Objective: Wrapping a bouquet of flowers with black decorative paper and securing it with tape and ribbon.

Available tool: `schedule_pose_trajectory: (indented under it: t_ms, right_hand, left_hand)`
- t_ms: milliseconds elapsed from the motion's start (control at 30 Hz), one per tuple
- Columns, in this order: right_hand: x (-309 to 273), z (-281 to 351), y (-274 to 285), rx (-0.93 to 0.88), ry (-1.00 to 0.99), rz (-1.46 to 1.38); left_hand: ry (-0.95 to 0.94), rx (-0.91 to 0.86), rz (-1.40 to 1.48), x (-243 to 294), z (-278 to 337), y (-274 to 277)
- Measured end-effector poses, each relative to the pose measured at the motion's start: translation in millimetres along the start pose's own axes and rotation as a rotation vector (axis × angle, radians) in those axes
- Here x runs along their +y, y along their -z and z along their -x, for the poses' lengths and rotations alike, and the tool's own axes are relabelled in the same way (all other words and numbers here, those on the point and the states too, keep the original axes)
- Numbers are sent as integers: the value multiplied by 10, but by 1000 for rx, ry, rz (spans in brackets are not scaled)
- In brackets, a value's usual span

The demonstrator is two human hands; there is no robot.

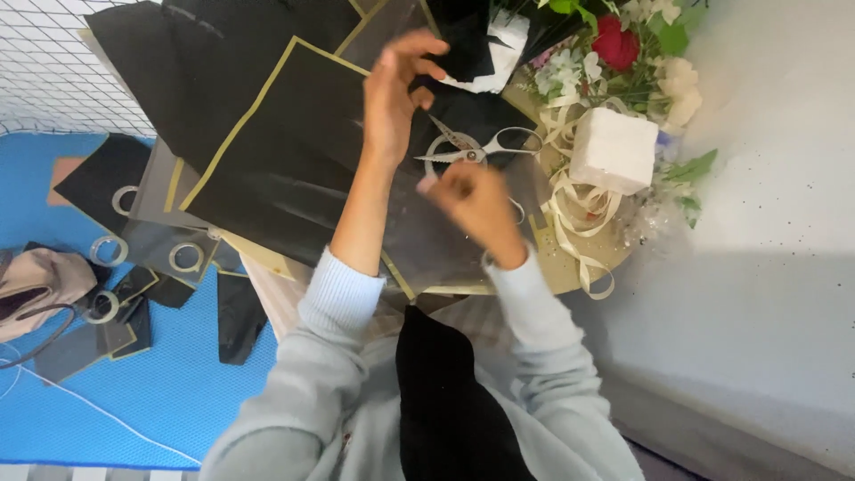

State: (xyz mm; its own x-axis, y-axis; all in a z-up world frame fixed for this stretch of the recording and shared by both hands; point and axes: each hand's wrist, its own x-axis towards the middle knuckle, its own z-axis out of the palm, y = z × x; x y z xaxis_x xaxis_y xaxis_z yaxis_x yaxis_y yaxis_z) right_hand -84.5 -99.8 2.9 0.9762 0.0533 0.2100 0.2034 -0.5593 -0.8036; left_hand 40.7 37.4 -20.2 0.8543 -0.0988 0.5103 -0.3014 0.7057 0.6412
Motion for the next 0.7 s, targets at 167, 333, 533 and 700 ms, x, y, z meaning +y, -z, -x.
schedule_pose_trajectory:
  t_ms: [167,333,533,700]
  right_hand:
    - [106,-309,317,308,114,-168]
    - [35,-400,405,334,200,-91]
    - [235,-341,305,332,144,-98]
    - [48,73,85,-378,-45,-400]
  left_hand:
    - [76,-133,-198,10,13,-110]
    - [110,-185,-301,90,49,-180]
    - [78,-169,-332,12,24,-114]
    - [-19,29,326,-57,-20,137]
